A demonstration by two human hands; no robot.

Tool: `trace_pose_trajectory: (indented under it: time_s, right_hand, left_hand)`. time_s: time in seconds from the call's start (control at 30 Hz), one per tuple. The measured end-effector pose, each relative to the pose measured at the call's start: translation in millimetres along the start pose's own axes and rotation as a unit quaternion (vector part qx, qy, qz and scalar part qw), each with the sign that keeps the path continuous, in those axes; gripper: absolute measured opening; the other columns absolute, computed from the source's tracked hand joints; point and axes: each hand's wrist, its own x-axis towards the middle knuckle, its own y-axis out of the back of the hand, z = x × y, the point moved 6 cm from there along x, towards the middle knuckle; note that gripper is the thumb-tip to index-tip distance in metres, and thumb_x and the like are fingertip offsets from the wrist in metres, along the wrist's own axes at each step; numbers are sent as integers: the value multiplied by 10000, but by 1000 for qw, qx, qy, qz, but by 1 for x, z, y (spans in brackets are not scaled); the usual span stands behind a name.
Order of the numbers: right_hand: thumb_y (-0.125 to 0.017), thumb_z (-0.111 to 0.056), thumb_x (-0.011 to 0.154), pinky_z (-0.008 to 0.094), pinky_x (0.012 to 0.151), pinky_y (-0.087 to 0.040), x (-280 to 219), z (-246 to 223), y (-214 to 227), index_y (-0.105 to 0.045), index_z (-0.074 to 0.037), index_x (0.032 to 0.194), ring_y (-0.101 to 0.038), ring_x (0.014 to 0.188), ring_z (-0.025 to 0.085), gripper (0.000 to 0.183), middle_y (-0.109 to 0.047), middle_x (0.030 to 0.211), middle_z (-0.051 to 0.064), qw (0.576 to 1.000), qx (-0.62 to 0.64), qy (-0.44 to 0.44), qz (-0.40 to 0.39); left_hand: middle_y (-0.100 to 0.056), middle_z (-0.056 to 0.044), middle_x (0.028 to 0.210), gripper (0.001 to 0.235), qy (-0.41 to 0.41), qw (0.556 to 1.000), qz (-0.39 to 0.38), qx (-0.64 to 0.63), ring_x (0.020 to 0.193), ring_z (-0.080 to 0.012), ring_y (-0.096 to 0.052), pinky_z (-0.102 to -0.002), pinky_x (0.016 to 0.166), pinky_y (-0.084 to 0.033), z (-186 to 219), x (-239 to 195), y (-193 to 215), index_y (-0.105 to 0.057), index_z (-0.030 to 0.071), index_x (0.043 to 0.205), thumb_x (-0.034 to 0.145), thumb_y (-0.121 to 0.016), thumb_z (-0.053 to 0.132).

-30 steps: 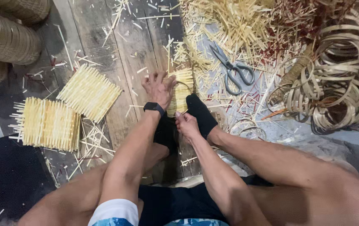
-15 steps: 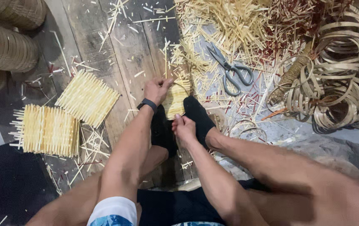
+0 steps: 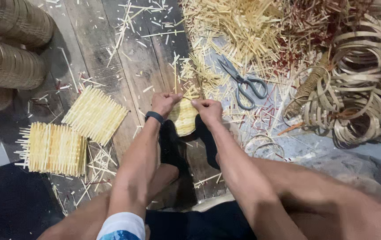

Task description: The person assembles bamboo basket bases by layering thin strips over a circular mold, securing them with a wooden ring, and trimming the excess length with shears.

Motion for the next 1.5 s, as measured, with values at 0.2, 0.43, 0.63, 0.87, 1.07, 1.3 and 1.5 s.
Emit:
trace_pose_trajectory:
  time_s: [0.2, 0.43, 0.63, 0.87, 1.07, 1.3, 1.5]
  right_hand:
    - [-902, -217, 739, 328, 636, -530, 21, 32, -22, -799, 22, 839, -661, 680, 178, 279, -766, 808, 89, 972, 135, -165, -99]
    - [-881, -305, 788, 298, 675, -539, 22, 3, 2, -803, -22, 839, -669, 676, 137, 297, -749, 751, 61, 997, -45, -31, -63]
    - [-708, -279, 970, 357, 619, -508, 42, -110, 130, -764, -34, 798, -615, 605, 138, 305, -692, 673, 73, 982, -120, 135, 49]
    - [-719, -317, 1021, 406, 692, -533, -6, -258, 215, -748, -44, 988, -623, 723, 187, 276, -710, 865, 108, 954, -238, 181, 23]
    - [-660, -404, 1026, 470, 786, -583, -71, -293, 258, -774, -71, 1115, -718, 824, 273, 363, -749, 982, 173, 865, -433, 249, -50]
    - [-676, -448, 939, 478, 795, -623, -73, -165, 320, -767, -95, 1134, -737, 876, 275, 414, -775, 1035, 169, 881, -453, 60, -122]
    - [-724, -365, 901, 426, 881, -584, 39, 0, 239, -751, -75, 1164, -728, 948, 248, 393, -761, 1129, 129, 933, -332, -17, -141]
  left_hand:
    - [-726, -30, 759, 230, -40, 994, -48, -87, 655, -80, -624, -224, 593, -493, -19, 16, -6, -775, -27, 803, 809, -866, 185]
    - [-745, -54, 754, 235, 4, 995, -14, -96, 652, -132, -656, -302, 590, -518, -37, 34, 1, -777, -55, 819, 784, -810, 174]
    - [-677, -30, 645, 382, -91, 992, 85, 17, 598, -119, -572, -322, 548, -465, -55, 9, 36, -773, -25, 797, 847, -783, 354]
    - [-547, -20, 586, 527, -89, 990, 103, 26, 570, -105, -457, -342, 511, -388, -70, 20, 28, -732, -46, 733, 890, -795, 453]
    - [-634, -25, 662, 397, -16, 999, -25, 31, 535, -127, -509, -304, 467, -394, -44, 9, 29, -790, 31, 853, 859, -807, 427]
    - [-742, 0, 924, 247, -182, 982, 34, 47, 768, -128, -718, -267, 617, -602, 32, -57, 28, -774, 126, 1016, 782, -825, 185]
    - [-625, -101, 1173, 244, -510, 756, 98, 400, 1157, -320, -576, -468, 988, -522, 17, -136, -19, -686, 98, 943, 724, -771, 36]
